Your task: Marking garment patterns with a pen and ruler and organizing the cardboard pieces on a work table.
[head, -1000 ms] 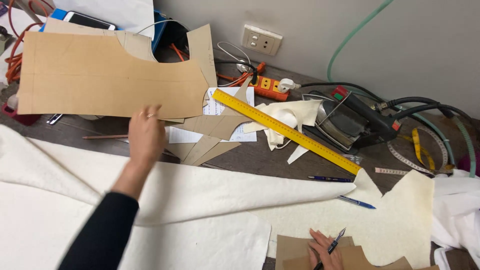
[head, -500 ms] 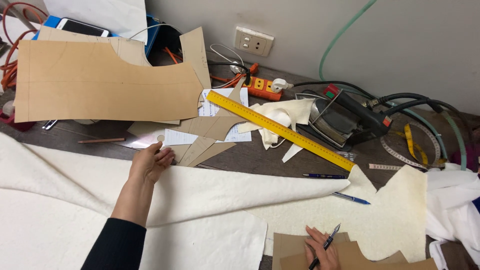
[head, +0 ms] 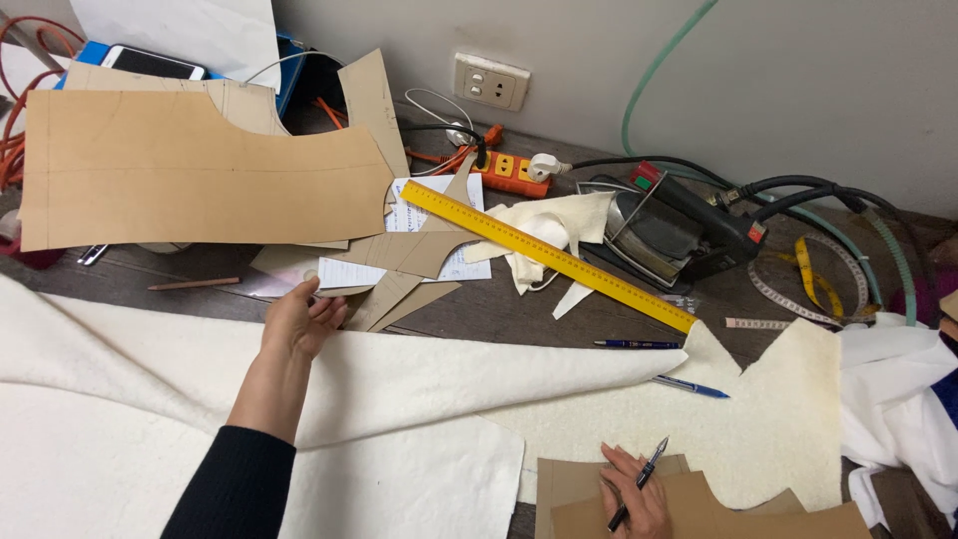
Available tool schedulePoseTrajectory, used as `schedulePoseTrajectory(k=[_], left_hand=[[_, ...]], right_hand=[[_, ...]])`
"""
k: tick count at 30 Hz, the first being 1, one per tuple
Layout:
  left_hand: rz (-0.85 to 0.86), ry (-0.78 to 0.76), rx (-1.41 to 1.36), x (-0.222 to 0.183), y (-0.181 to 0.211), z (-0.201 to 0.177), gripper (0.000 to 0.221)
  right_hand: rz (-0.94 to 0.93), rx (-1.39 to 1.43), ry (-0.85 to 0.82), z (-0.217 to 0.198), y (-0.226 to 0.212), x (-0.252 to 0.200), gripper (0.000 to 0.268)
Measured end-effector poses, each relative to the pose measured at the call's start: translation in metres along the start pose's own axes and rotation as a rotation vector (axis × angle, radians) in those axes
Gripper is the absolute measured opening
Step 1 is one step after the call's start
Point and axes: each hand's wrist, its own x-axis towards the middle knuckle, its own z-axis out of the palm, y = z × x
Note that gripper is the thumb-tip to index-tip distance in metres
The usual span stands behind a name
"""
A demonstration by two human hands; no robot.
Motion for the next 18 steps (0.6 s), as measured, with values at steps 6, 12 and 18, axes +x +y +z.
schedulePoseTrajectory(k=[6,12,18], left_hand=[[0.155,-0.174,0.206,0.014,-0.02,0.014,0.017],[0.18,-0.15,0.36,-0.005,-0.001,0.035,0.01],[0.207,-0.24,0.281,-0.042,0.035,0.049,0.014]], right_hand=[[0.006,0.004,-0.04,0.0,0.009,-0.003,0.012],[-0.031,0.032,-0.045,-0.001,0.013,-0.004,0.013],[-0.067,0.028,-0.04,0.001,0.018,-0.006,0.012]])
